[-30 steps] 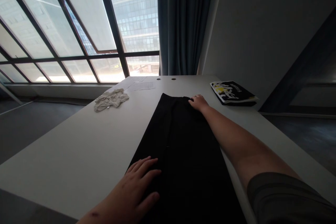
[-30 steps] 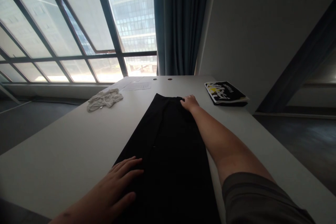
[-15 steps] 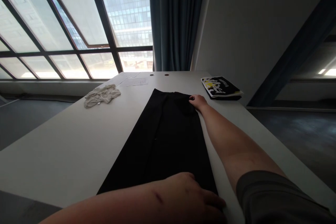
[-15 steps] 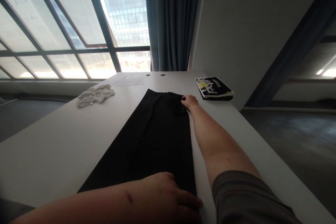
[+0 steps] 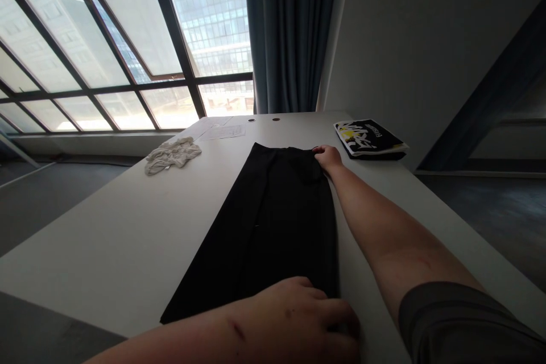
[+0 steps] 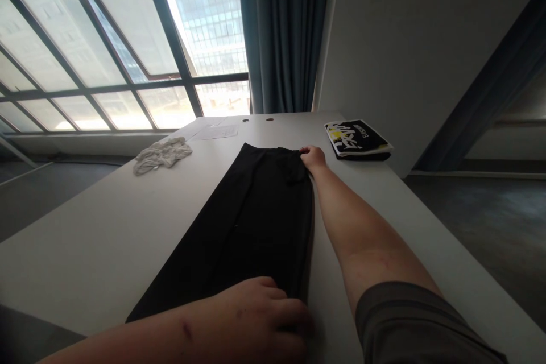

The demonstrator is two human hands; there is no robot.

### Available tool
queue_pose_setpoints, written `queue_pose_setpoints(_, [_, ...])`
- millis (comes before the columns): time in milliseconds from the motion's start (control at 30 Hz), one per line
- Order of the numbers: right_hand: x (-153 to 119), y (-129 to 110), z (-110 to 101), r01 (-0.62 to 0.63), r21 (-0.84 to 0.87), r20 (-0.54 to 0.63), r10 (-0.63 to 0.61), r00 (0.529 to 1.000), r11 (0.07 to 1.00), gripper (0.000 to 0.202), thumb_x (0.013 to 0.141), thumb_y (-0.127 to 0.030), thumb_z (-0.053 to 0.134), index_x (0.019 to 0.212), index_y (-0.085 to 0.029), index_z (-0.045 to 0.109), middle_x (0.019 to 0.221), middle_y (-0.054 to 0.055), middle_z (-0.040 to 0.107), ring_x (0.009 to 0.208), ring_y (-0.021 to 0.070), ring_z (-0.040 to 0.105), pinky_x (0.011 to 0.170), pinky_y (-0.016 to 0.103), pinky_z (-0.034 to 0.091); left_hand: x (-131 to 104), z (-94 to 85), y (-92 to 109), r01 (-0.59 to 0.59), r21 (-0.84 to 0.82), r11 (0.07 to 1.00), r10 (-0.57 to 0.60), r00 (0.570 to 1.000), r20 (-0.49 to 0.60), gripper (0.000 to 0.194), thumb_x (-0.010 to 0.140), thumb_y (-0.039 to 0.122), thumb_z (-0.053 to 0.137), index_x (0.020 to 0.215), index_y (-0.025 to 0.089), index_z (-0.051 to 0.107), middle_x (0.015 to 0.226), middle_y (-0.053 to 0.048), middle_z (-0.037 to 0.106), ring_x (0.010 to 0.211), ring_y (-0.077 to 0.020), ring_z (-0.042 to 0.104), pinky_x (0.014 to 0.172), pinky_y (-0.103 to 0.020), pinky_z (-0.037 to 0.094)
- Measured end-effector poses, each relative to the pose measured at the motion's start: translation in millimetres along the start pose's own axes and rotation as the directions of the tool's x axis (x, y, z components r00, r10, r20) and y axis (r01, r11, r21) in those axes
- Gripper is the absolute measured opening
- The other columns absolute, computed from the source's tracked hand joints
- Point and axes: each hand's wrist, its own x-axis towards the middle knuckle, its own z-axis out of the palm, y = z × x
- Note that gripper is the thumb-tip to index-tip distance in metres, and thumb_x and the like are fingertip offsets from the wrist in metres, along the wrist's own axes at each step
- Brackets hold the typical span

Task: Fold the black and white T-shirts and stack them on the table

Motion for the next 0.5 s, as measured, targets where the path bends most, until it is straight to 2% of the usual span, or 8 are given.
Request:
queue_pose_setpoints(200, [8, -14, 0, -0.016, 0.082, -0.033, 0.018, 0.999, 0.996, 0.039, 0.077, -0.016, 0.064, 0.111, -0.010, 0.082, 0.105, 0.014, 0.083, 0.099, 0.0254, 0.077, 0.092, 0.033, 0.057, -40, -4.3, 6, 0.090, -0.096, 0.991, -0.104, 0.982, -0.156, 0.009, 0.104, 0.021, 0.063, 0.096, 0.020, 0.060, 0.105, -0.001, 0.073, 0.085, -0.0141, 0.061, 0.087, -0.028, 0.052])
queue_pose_setpoints(367, [16, -48, 18, 0.040, 0.138, 0.008, -0.042, 0.999, 0.990, 0.044, 0.088, -0.025, 0.062, 0.125, -0.007, 0.078, 0.115, 0.017, 0.081, 0.102, 0.0271, 0.077, 0.095, 0.039, 0.059, -84, -2.0, 16, 0.212, -0.204, 0.956, -0.268, 0.915, -0.301, 0.018, 0.098, 0.004, 0.055, 0.096, 0.022, 0.053, 0.106, -0.002, 0.073, 0.089, -0.0143, 0.062, 0.087, -0.025, 0.053])
queue_pose_setpoints(433, [15, -64, 30, 0.078, 0.173, 0.063, -0.090, 0.994, 0.982, 0.049, 0.092, -0.030, 0.061, 0.136, -0.011, 0.073, 0.121, 0.015, 0.079, 0.102, 0.0257, 0.077, 0.096, 0.039, 0.059, -104, 2.5, 18, 0.268, -0.241, 0.933, -0.338, 0.882, -0.328, 0.027, 0.088, -0.003, 0.052, 0.094, 0.023, 0.051, 0.104, -0.001, 0.072, 0.089, -0.0144, 0.063, 0.085, -0.025, 0.053])
queue_pose_setpoints(500, [8, -76, 43, 0.181, 0.145, 0.144, -0.201, 0.969, 0.973, 0.059, 0.096, -0.036, 0.060, 0.151, -0.015, 0.062, 0.136, 0.015, 0.074, 0.115, 0.0263, 0.074, 0.104, 0.041, 0.056, -123, 9.7, 17, 0.337, -0.258, 0.906, -0.412, 0.844, -0.345, 0.033, 0.077, -0.005, 0.052, 0.093, 0.023, 0.049, 0.102, 0.000, 0.071, 0.088, -0.0148, 0.063, 0.082, -0.025, 0.053])
